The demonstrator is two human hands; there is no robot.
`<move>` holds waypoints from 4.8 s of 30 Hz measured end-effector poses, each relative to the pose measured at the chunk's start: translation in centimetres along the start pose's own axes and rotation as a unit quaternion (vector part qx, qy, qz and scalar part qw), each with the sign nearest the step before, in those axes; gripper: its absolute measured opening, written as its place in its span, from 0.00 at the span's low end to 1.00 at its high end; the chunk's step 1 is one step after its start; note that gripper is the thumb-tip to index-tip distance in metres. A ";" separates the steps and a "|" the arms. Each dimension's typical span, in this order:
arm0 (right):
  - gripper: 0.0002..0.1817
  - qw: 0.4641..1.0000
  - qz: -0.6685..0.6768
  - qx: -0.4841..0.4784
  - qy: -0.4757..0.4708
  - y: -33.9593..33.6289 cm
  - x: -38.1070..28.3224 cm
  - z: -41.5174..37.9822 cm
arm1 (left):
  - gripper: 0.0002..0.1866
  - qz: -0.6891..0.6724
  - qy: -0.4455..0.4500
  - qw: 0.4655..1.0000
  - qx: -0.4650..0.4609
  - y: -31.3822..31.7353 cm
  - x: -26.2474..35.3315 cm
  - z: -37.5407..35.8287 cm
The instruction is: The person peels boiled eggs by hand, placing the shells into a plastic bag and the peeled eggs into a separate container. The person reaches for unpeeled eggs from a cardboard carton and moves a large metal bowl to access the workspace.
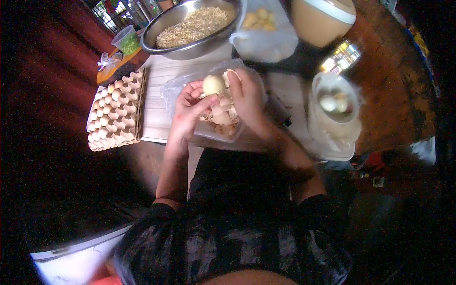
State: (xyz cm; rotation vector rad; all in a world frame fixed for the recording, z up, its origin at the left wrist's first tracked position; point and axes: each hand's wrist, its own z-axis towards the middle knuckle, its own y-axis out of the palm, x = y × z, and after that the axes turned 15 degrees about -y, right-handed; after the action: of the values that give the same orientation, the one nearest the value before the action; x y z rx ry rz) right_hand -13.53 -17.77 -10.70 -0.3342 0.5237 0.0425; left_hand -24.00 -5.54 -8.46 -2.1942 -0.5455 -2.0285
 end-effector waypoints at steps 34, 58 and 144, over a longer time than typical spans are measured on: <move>0.08 0.979 0.168 -0.024 -0.110 -0.7 -1.1 0.9 | 0.30 0.233 0.083 0.965 0.092 0.3 0.3 -0.6; 0.11 0.983 0.184 -0.004 -0.009 0.0 -1.0 0.4 | 0.25 -0.046 0.126 0.990 0.033 1.0 0.0 0.3; 0.12 0.991 0.136 -0.009 0.012 0.4 0.2 -0.2 | 0.18 -0.174 -0.114 0.978 -0.025 -0.6 0.2 -0.1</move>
State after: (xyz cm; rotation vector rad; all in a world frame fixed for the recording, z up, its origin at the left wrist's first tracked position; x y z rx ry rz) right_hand -13.49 -17.52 -11.09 -0.2790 0.5896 0.3081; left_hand -24.30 -4.93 -8.32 -2.5317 -0.9769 -1.9646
